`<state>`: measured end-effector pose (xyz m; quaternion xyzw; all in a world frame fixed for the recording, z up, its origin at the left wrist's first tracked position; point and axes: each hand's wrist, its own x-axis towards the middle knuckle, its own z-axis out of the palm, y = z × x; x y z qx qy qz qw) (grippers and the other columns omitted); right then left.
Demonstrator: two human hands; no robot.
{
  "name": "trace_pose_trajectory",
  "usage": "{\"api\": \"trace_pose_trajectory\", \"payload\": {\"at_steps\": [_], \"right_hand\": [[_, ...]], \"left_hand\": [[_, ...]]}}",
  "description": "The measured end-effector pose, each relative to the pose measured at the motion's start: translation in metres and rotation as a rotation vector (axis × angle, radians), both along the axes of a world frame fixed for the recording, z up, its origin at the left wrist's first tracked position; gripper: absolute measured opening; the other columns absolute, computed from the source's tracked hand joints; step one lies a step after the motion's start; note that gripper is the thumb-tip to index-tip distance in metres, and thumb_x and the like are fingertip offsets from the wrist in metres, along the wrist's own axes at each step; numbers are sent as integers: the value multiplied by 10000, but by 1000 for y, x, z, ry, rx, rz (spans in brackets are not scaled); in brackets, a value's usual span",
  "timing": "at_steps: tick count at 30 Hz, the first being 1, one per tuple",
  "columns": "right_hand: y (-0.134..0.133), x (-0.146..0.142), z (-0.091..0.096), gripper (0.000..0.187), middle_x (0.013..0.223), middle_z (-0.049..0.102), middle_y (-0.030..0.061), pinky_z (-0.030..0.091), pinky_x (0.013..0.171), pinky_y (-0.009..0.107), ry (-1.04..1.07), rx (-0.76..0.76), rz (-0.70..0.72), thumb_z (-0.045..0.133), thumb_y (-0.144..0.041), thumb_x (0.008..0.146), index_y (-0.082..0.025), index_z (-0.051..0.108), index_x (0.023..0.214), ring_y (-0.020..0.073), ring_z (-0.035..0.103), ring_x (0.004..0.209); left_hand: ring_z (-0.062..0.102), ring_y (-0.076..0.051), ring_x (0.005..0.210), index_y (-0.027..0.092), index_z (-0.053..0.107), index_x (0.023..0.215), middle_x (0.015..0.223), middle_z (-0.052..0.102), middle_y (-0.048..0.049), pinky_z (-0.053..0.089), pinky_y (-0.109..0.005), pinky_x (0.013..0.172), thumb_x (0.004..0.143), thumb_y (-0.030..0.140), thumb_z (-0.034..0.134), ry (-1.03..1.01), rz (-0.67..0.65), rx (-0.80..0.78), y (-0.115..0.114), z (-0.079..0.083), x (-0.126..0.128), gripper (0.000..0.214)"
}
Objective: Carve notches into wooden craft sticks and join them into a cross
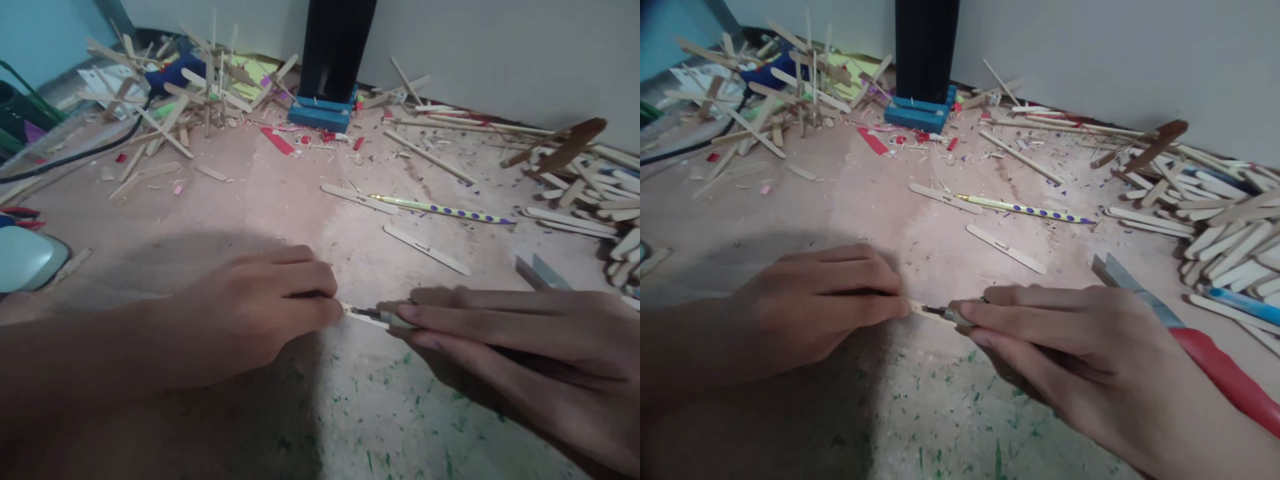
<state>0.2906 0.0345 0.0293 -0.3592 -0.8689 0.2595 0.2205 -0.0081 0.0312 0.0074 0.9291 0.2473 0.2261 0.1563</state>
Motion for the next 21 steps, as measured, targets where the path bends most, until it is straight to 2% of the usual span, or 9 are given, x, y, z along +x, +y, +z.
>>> {"api": "trace_pose_trajectory", "payload": {"at_steps": [5, 9, 14, 21], "right_hand": [[-1, 2, 0, 306, 1149, 806, -92, 683, 611, 300, 10, -45, -15, 705, -289, 957, -448, 759, 1212, 222, 804, 919], [-4, 6, -2, 356, 1149, 803, -96, 683, 613, 322, 38, -55, -14, 679, -305, 973, -500, 724, 1267, 233, 801, 937], [-5, 7, -3, 344, 1158, 806, -70, 691, 657, 333, -11, -48, -10, 702, -311, 967, -475, 741, 1267, 255, 800, 977], [-6, 4, -9, 388, 1191, 798, -54, 639, 583, 336, 23, -50, 18, 640, -331, 1005, -487, 684, 1357, 240, 800, 954]], "left_hand": [[643, -191, 1024, 116, 711, 1102, 1076, 699, -57, 513, -299, 946, 1051, 44, 515, 32, -19, 9, 1, 1, -1, 215], [646, -186, 1028, 127, 705, 1069, 1073, 704, -56, 510, -288, 950, 1058, 45, 498, 16, -6, 19, 1, 1, 0, 223], [646, -187, 1038, 130, 702, 1069, 1080, 704, -57, 511, -291, 954, 1059, 44, 489, 13, -10, 4, 1, 1, 0, 230], [636, -166, 1039, 132, 706, 1100, 1089, 696, -39, 509, -270, 956, 1050, 26, 506, 15, 1, 7, 0, 0, 1, 231]]}}
